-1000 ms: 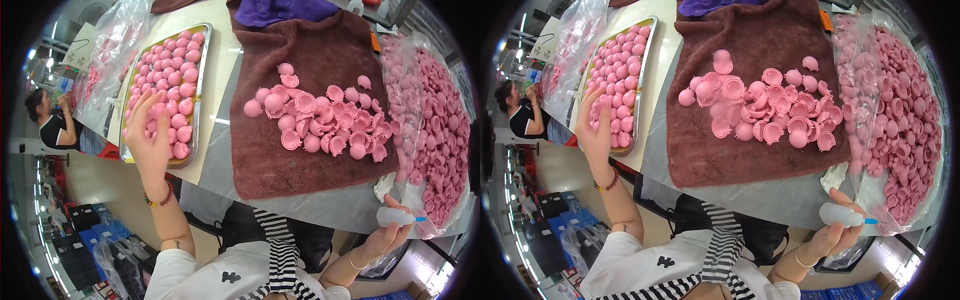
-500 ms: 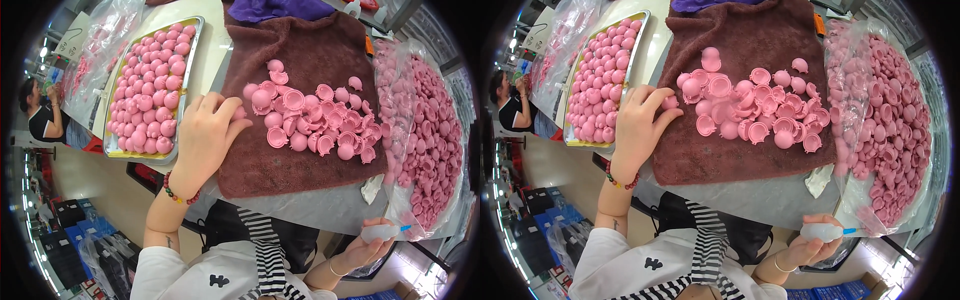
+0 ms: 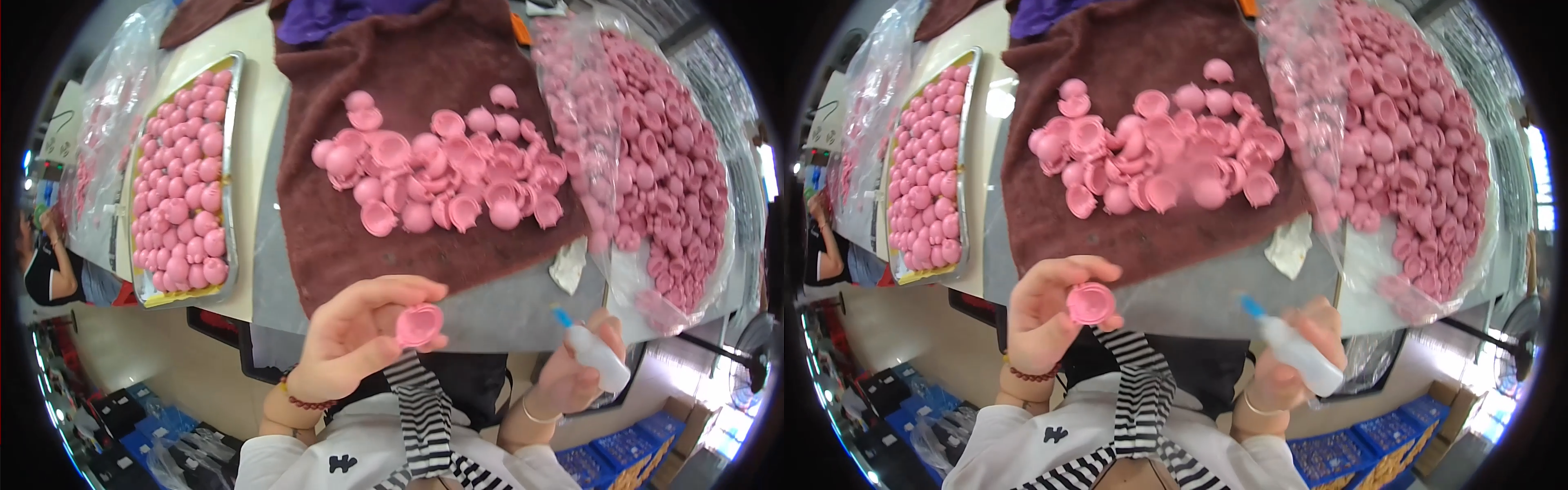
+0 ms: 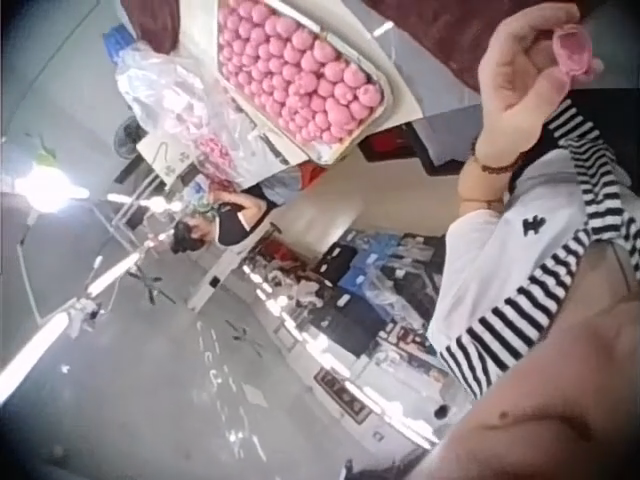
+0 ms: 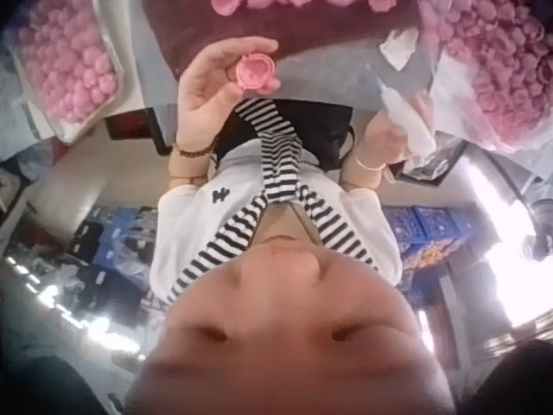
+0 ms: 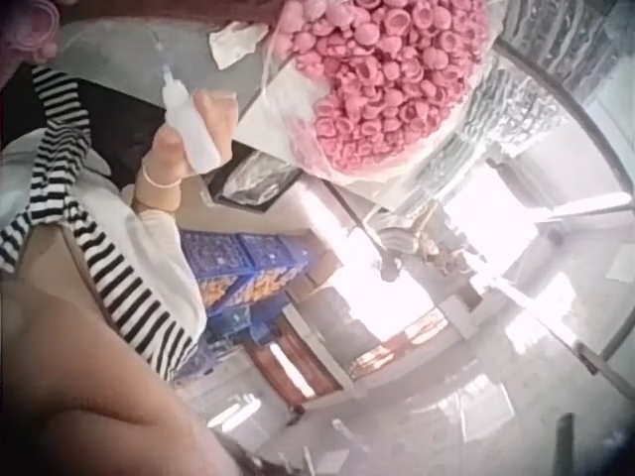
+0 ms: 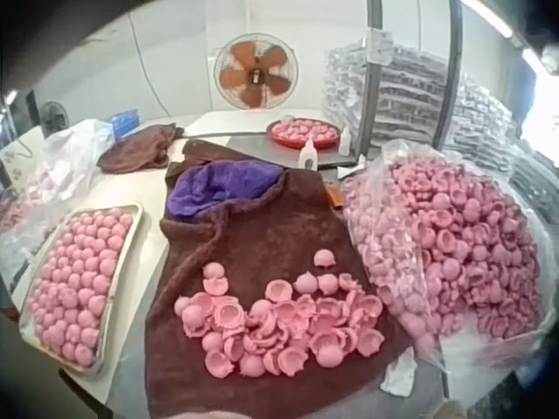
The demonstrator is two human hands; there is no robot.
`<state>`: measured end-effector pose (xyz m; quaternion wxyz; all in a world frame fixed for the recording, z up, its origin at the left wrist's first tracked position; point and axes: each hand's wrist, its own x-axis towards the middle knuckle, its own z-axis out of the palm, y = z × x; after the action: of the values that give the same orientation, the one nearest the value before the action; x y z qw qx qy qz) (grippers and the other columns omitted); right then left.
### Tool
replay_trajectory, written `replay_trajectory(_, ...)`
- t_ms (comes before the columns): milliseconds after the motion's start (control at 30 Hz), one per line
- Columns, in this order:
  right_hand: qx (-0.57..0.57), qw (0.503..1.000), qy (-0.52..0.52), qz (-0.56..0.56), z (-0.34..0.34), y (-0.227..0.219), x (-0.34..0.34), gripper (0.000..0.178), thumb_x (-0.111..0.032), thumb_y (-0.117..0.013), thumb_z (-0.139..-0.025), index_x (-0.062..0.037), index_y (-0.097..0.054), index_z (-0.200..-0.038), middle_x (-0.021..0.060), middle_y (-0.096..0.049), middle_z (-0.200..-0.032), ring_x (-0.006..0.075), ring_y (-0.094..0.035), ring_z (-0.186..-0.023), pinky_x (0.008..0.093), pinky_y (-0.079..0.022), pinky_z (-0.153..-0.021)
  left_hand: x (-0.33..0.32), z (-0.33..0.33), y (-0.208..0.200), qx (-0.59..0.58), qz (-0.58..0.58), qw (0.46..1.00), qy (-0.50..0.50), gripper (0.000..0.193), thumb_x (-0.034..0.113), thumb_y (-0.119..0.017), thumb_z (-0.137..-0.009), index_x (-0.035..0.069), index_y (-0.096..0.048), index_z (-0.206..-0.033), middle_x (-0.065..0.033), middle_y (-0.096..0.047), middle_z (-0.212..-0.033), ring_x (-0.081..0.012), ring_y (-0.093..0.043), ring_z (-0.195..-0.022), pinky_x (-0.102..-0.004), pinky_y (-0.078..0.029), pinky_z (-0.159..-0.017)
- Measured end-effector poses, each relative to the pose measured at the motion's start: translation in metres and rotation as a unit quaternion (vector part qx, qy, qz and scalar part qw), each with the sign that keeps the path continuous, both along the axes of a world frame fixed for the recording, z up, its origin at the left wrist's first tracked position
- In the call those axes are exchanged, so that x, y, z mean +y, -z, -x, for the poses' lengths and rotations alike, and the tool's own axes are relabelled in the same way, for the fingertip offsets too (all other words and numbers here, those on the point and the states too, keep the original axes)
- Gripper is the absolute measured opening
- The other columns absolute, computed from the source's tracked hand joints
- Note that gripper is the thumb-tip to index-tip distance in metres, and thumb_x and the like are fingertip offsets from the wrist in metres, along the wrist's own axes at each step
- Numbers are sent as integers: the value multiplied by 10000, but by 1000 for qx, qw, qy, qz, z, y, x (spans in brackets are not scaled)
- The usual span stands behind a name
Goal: Glue and assemble two halves of pink plastic toy parts at a factory workbench.
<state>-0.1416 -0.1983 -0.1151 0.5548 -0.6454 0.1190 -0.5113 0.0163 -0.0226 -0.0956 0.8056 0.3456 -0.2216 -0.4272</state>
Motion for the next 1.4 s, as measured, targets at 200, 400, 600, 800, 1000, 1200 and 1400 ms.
replay_trajectory(200,-34,982,-95,161,-17,-28,7,619,-547,-580,-739,55,-574,-880,40,-479,-665,126,-399,-514,240,-274,-409,-14,23,9,15,-9,999,43,424,-64,-536,-790,-50,-395,-1189,-202,-463,-1220,-227,-489,-1106,-341,-410,-923)
replay_trajectory(400,43,980,-50,186,-20,-38,26,508,-473,-653,-690,20,-643,-814,19,-510,-604,139,-467,-489,250,-343,-404,-14,25,11,-3,-12,999,42,423,-101,-509,-792,-45,-394,-1195,-217,-446,-1238,-222,-473,-1125,-337,-396,-933)
replay_trajectory(600,45,977,-48,201,-24,-36,27,486,-456,-656,-684,8,-650,-828,18,-515,-593,143,-476,-480,247,-350,-410,-14,25,13,-12,-8,999,39,430,-109,-507,-789,-41,-392,-1198,-226,-444,-1237,-222,-474,-1122,-340,-397,-933)
replay_trajectory(800,60,977,-54,199,-24,-35,27,490,-452,-659,-681,16,-647,-826,20,-512,-583,146,-474,-477,254,-358,-411,-15,23,13,-20,-9,999,39,427,-116,-508,-783,-50,-396,-1190,-230,-445,-1233,-225,-477,-1121,-341,-399,-934)
replay_trajectory(1000,57,977,-53,200,-25,-35,29,496,-450,-659,-684,25,-644,-828,28,-524,-589,148,-472,-473,252,-356,-406,-14,23,14,-20,-3,999,43,428,-119,-507,-780,-53,-397,-1188,-232,-448,-1229,-219,-481,-1116,-338,-401,-933)
replay_trajectory(1200,52,970,-56,233,-23,-31,27,582,-526,-480,-825,49,-561,-851,38,-469,-569,137,-423,-464,238,-285,-373,-17,29,7,25,-77,997,-10,420,16,-657,-740,-35,-446,-1100,-273,-517,-1124,-243,-577,-974,-335,-458,-852)
replay_trajectory(1400,38,972,-30,230,-26,-29,26,612,-562,-464,-813,40,-559,-864,33,-463,-561,130,-410,-473,237,-277,-378,-17,29,9,19,-64,998,-9,429,14,-669,-726,-37,-456,-1095,-282,-513,-1124,-241,-572,-983,-334,-456,-853)
